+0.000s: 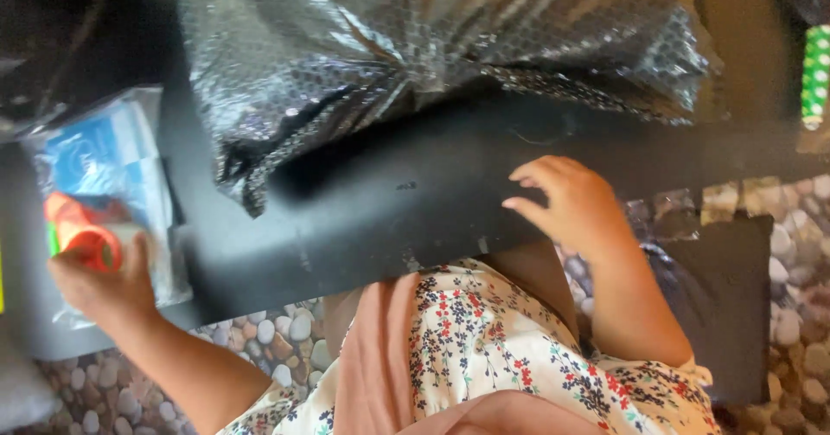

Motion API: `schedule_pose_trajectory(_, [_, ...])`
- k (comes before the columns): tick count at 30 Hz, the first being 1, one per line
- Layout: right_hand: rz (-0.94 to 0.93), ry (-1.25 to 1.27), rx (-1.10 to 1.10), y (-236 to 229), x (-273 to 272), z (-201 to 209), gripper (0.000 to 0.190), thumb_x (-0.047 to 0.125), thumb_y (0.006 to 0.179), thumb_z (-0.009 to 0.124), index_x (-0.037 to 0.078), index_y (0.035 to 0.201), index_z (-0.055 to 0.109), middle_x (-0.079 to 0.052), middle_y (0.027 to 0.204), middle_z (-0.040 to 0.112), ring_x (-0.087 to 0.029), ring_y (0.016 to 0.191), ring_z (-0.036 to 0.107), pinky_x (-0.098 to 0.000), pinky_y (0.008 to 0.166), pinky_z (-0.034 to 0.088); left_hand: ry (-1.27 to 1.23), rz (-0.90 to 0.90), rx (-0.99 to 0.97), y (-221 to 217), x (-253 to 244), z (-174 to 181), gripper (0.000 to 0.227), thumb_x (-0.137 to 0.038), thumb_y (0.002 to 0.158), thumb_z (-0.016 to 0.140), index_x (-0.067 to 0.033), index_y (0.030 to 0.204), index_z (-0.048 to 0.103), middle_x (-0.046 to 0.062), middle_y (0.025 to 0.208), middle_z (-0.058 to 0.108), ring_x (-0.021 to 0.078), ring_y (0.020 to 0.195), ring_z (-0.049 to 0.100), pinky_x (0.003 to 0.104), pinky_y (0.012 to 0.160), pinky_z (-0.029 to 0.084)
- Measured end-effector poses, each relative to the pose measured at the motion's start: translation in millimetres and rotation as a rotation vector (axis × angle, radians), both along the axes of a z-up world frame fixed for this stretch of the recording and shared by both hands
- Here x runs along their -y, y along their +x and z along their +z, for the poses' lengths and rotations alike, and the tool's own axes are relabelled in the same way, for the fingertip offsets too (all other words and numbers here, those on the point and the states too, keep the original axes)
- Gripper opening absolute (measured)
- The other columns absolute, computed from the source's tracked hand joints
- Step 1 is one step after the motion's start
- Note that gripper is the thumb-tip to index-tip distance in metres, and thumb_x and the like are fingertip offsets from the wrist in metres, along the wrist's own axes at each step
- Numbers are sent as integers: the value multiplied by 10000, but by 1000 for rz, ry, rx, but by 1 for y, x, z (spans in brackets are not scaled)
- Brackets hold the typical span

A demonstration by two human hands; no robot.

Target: Wrapping a green bag in black bubble wrap and securing it with tape for shipping.

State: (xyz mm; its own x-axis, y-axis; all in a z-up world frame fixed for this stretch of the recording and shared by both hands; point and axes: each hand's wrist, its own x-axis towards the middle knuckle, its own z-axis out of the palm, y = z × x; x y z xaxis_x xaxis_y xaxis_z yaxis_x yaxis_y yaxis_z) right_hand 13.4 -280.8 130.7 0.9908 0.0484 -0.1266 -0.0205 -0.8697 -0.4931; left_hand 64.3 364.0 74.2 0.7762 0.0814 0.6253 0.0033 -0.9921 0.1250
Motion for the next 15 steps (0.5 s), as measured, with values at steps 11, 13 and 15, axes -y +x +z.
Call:
schedule_pose_trajectory(11, [524,-84,1062,113,-224,4,534,175,919,762,172,1418,573,-46,1330,594,-245,1339,532,-433,1105,433,-398,-552,-65,51,168,24,444,53,918,729,-49,1342,645,212,1369,613,450,1240,612,519,1071,474])
schedule_pose_trajectory(13, [490,-84,1130,141,-242,-25,319,161,940,730,190,1241,631,-12,1105,599,-202,1161,583,-429,1094,432,-446,-567,-74,46,173,28,473,110,901,634,-60,1341,660,212,1367,627,453,1237,617,528,1067,472])
schedule_pose_trajectory(15, [453,-84,1190,152,-247,-47,121,146,961,699,207,1065,688,21,880,605,-160,982,634,-426,1082,431,-496,-582,-91,39,175,29,533,168,885,539,-72,1341,675,212,1366,641,456,1234,622,537,1062,469])
